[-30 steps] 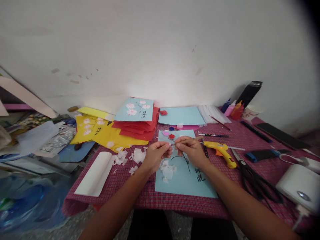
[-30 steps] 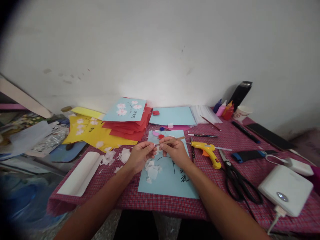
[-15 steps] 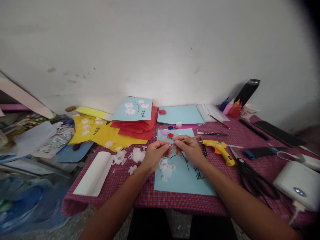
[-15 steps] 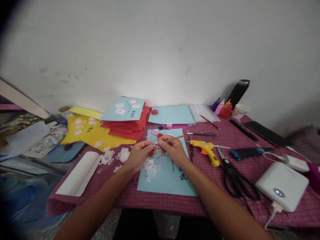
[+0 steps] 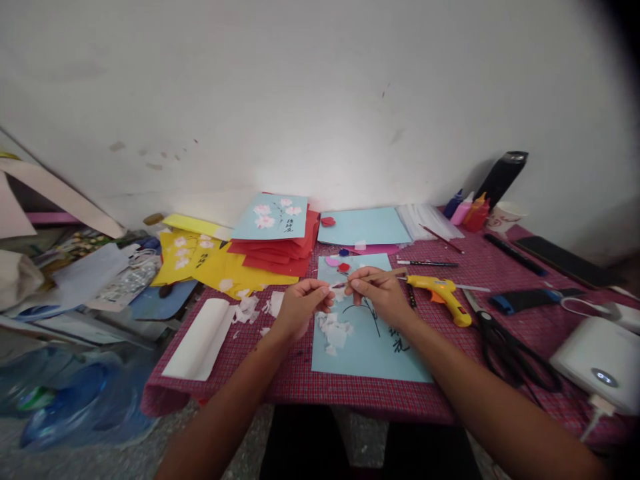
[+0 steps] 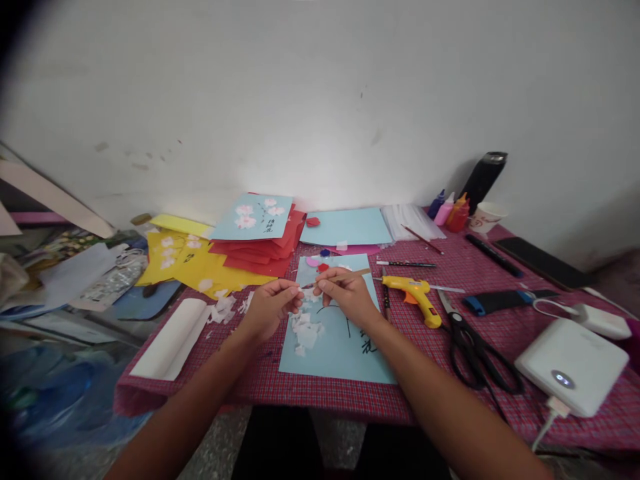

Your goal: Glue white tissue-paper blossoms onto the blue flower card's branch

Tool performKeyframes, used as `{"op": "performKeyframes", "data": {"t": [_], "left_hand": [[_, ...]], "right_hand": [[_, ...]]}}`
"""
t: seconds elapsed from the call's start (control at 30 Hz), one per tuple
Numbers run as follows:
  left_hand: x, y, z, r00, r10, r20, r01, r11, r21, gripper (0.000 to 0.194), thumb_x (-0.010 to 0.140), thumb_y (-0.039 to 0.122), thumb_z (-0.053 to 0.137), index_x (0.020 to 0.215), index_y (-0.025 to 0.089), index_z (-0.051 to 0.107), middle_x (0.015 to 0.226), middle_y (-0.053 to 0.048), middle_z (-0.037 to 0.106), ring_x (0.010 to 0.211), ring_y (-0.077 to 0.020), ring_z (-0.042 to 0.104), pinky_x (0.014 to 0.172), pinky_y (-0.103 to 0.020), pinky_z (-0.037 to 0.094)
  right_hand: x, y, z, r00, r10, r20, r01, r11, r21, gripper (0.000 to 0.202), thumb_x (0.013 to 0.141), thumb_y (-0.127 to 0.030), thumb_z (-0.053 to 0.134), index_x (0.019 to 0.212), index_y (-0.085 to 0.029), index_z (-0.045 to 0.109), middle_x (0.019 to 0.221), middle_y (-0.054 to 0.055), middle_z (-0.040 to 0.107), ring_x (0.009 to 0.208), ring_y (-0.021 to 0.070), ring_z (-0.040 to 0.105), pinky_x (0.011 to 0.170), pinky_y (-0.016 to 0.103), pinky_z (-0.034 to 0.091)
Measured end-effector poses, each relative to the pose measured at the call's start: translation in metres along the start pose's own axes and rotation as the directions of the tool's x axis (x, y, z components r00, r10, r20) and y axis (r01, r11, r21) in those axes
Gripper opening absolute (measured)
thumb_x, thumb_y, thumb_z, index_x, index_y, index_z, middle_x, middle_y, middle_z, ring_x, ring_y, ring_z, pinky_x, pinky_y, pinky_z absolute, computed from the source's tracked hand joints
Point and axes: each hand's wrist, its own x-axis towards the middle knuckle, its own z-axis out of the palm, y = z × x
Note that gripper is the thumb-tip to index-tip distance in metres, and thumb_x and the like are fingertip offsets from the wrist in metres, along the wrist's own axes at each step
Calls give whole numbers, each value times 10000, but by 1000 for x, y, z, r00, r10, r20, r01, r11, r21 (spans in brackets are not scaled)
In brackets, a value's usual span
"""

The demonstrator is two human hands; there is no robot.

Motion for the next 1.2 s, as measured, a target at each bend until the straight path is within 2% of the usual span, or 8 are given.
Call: {"op": "performKeyframes", "data": {"t": [0.17,0.27,0.33,0.43,0.53,0.73,1.03,1.2], "left_hand": [[-23,6,-21,993,117,8,-111,915,387,229,817,389,748,896,174,735,804,-42,757,689,-164,687,652,-289,547],[-38,1,-31,948,279,151,-300,632,715,135,886,286,652,924,216,761,881,-32,776,821,-190,714,786,-323,546],[-42,-4,-34,905,335,263,-400,455,796,157,900,227,612,941,229,764,927,-30,783,884,-197,721,842,-330,537],[-37,-6,-35,877,361,318,-442,344,828,169,919,208,592,957,224,755,937,-33,785,885,-198,727,840,-328,544],[-24,-3,-35,881,352,317,-430,317,845,168,920,193,596,975,219,753,953,-40,789,896,-203,732,846,-336,555],[-15,2,-46,851,216,479,-526,329,784,224,914,175,582,996,234,782,1151,-63,781,1104,-223,717,1018,-388,536],[-32,32,-104,922,382,60,-240,445,863,200,875,306,619,958,247,792,963,-39,792,896,-223,719,817,-332,549],[-35,27,-116,931,349,106,-241,370,897,179,870,291,625,943,245,782,970,-46,783,898,-226,711,825,-342,544]], "right_hand": [[3,-1,-4,998,-11,-62,15,999,52,229,817,-382,815,885,-187,714,715,19,741,505,113,598,487,243,464],[4,-1,-5,997,-12,-74,15,999,34,238,816,-392,811,875,-184,710,703,18,733,495,113,588,480,245,453],[4,-1,-5,997,-6,-74,8,1000,21,240,820,-396,805,876,-183,708,702,18,730,495,114,589,480,245,451],[4,0,-6,998,-8,-70,9,1000,11,230,826,-387,801,875,-182,707,700,15,724,501,112,589,487,243,453],[5,2,-8,997,-13,-76,13,1000,5,215,833,-372,795,879,-180,711,707,13,722,507,109,587,491,241,455],[7,5,-11,995,2,-97,-2,1000,0,239,817,-390,806,871,-178,712,691,11,717,490,111,583,473,243,452],[5,-1,-4,995,54,-89,-57,998,-33,308,775,-454,828,857,-183,707,674,9,704,486,116,572,458,252,445],[4,4,-6,996,48,-75,-53,997,-62,285,791,-436,819,873,-189,704,695,10,704,505,119,577,480,256,453]]}}
